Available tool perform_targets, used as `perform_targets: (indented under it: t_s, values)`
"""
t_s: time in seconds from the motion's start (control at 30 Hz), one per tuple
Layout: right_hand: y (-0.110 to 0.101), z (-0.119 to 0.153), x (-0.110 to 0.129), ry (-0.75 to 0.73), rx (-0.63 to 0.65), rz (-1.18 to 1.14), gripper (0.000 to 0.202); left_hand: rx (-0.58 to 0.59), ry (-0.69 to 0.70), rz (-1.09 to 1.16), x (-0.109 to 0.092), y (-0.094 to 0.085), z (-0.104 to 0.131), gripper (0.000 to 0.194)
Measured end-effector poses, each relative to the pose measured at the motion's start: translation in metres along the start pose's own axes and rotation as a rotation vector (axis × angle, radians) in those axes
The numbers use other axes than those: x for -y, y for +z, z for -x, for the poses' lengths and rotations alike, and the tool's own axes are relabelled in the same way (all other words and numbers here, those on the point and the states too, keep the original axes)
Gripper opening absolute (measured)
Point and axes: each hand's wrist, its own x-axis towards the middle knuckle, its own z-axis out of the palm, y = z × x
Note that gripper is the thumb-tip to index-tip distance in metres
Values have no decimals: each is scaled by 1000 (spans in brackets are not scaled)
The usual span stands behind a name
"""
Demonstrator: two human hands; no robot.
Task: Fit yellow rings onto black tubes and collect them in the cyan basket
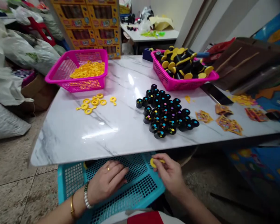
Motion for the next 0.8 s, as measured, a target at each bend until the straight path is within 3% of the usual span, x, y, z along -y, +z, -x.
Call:
perform_targets:
  t_s: [0.13, 0.23, 0.33, 0.53, 0.67, 0.73, 0.8]
  values:
    - [-32, -4, -27, 141, -343, -64, 18, 86, 15, 2, 13, 15, 8, 29]
    - [-42, -4, -32, 315, -238, -205, 22, 124, 24, 66, 8, 24, -11, 32]
    - [-50, 0, -30, 371, -84, -285, 24, 197, 16, 154, -4, 32, -41, 37]
    - [-94, -4, -34, 403, -239, -127, 34, 346, -98, 337, -23, 37, -93, 38]
    - [-120, -15, -28, 339, -389, -144, 41, 201, -258, 499, -39, 19, -113, 18]
    - [-122, -16, -25, 359, -387, -273, 38, 113, -285, 501, -47, 6, -121, 7]
    - [-116, -15, -22, 385, -330, -348, 33, 18, -277, 408, -50, -5, -130, 7]
